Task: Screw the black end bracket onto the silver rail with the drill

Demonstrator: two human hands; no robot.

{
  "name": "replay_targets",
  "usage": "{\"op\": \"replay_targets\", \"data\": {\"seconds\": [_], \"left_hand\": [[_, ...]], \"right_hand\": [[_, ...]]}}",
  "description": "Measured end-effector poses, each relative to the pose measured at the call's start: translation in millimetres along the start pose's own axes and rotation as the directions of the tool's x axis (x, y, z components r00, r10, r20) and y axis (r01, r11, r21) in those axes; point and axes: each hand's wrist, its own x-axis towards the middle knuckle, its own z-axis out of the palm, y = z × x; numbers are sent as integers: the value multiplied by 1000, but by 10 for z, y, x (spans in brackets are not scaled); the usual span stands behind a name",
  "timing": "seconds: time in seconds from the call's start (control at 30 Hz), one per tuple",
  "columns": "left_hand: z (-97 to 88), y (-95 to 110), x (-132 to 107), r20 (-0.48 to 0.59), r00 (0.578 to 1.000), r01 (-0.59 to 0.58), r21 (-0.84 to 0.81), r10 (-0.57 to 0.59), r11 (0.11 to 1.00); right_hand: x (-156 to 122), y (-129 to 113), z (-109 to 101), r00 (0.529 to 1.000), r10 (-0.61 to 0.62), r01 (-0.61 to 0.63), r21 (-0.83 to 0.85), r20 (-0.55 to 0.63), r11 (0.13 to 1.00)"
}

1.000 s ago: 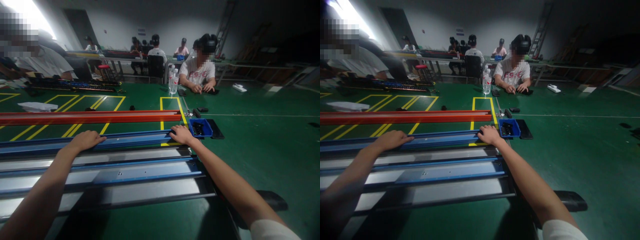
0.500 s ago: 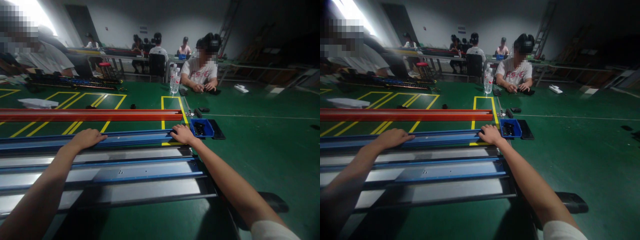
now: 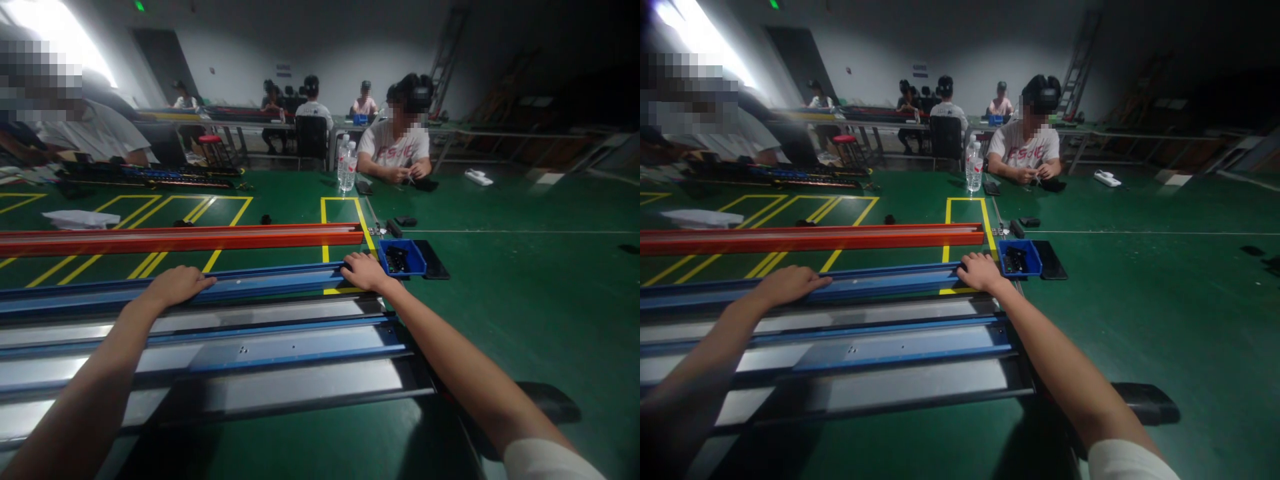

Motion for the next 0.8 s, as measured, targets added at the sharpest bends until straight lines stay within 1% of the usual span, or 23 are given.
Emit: {"op": "replay_targets", "data": {"seconds": [0.2, 0.4, 0.53, 0.63, 0.7, 0.8], "left_hand": [[-34, 56, -36, -36, 999, 2, 7, -2, 1000], [-39, 132, -79, -37, 999, 24, 60, -22, 998], [-20, 154, -100, -27, 999, 27, 78, -25, 997], [-45, 131, -115, -9, 1000, -2, 63, 3, 998], [-97, 116, -147, 2, 999, -42, 42, 42, 998], [-206, 137, -296, -20, 995, -96, 14, 96, 995]], "right_hand": [[1, 13, 17, 1000, -3, 2, 41, 4, 999], [60, 44, 72, 998, 5, -10, 94, 59, 995], [54, 33, 71, 999, 8, -12, 129, 32, 992], [2, 9, 40, 1000, 4, -5, 160, 5, 987], [-52, -5, 5, 1000, -5, 7, 185, -10, 983], [-182, 4, -81, 999, -37, 44, 236, -34, 971]]}}
